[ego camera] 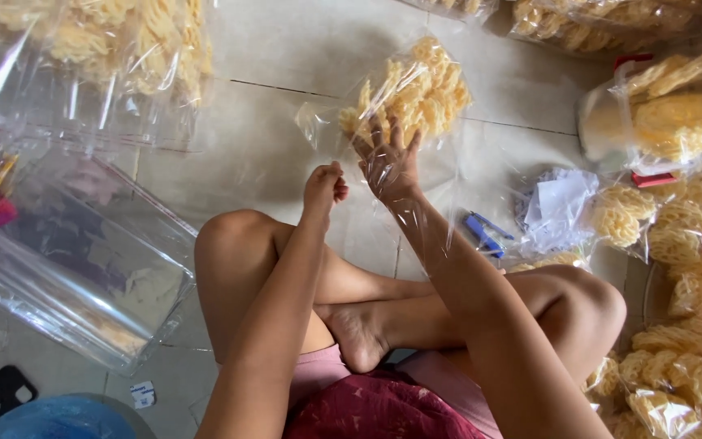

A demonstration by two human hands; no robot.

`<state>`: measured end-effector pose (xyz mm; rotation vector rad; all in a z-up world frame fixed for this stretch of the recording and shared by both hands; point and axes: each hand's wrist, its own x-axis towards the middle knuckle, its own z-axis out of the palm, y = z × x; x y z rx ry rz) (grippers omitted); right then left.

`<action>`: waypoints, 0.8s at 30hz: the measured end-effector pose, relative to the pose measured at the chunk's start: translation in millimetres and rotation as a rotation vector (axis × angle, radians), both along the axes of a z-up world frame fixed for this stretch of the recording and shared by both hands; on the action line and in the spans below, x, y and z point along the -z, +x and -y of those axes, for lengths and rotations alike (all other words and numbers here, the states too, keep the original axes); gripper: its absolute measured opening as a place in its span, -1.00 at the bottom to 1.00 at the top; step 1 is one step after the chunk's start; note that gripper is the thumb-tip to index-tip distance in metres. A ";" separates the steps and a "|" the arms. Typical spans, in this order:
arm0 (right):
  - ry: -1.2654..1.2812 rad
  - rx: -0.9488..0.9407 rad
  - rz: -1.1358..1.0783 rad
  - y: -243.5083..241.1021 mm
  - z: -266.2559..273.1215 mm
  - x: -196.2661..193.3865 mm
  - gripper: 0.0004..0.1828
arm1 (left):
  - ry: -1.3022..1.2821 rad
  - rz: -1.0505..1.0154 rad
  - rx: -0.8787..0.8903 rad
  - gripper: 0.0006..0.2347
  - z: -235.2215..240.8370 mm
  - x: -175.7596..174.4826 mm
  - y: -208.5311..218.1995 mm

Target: The person is sitting on the floor and manually packing crackers into clear plastic bags.

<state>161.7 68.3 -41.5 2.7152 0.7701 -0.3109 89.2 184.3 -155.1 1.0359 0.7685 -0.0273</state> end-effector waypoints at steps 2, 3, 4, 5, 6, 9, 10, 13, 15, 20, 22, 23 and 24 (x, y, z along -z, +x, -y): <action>0.267 -0.169 0.307 6.1 20.4 47.3 -0.41 | -0.008 -0.023 0.008 -0.83 -6.0 39.7 7.0; 0.525 -0.340 0.624 10.6 37.5 69.2 -0.37 | -0.014 -0.042 0.016 -0.83 -2.9 59.0 15.8; 0.504 -0.313 0.635 1.8 44.1 37.9 -0.37 | -0.023 -0.037 0.050 -0.83 -3.4 47.5 11.4; 0.398 -0.264 0.301 -6.7 50.5 6.7 -0.42 | -0.032 -0.022 0.036 -0.83 -3.8 35.8 8.3; 0.297 -0.203 -0.034 -15.1 55.7 -24.6 -0.47 | -0.041 -0.008 0.021 -0.83 -5.0 24.2 5.8; 0.471 -0.234 0.152 -49.9 117.0 -32.3 -0.13 | -0.047 0.006 0.074 -0.73 -7.9 5.8 -1.9; 0.461 -0.218 0.166 -63.5 139.7 -38.4 -0.13 | -0.054 0.016 0.094 -0.73 -9.4 3.8 -1.4; 0.548 0.080 -0.083 -104.5 206.8 -76.4 -0.26 | -0.072 -0.016 0.103 -0.73 -12.9 -0.1 -5.6; 0.991 0.274 -0.281 -127.4 250.8 -128.5 -0.54 | -0.089 -0.042 0.107 -0.71 -15.1 -1.8 -6.9; 0.926 0.577 0.284 -181.6 449.9 -105.5 -0.57 | -0.087 -0.122 0.124 -0.68 -22.4 -10.3 -19.1; 0.873 0.693 0.520 -214.7 518.3 -106.5 -0.57 | -0.063 -0.148 0.137 -0.65 -21.7 -19.5 -16.9; 0.723 0.766 0.650 -232.7 546.7 -112.3 -0.60 | -0.047 -0.204 0.091 -0.68 -19.9 -26.1 -16.5; 0.565 0.832 0.774 -251.2 574.0 -118.1 -0.63 | -0.028 -0.260 0.044 -0.70 -18.8 -32.4 -15.7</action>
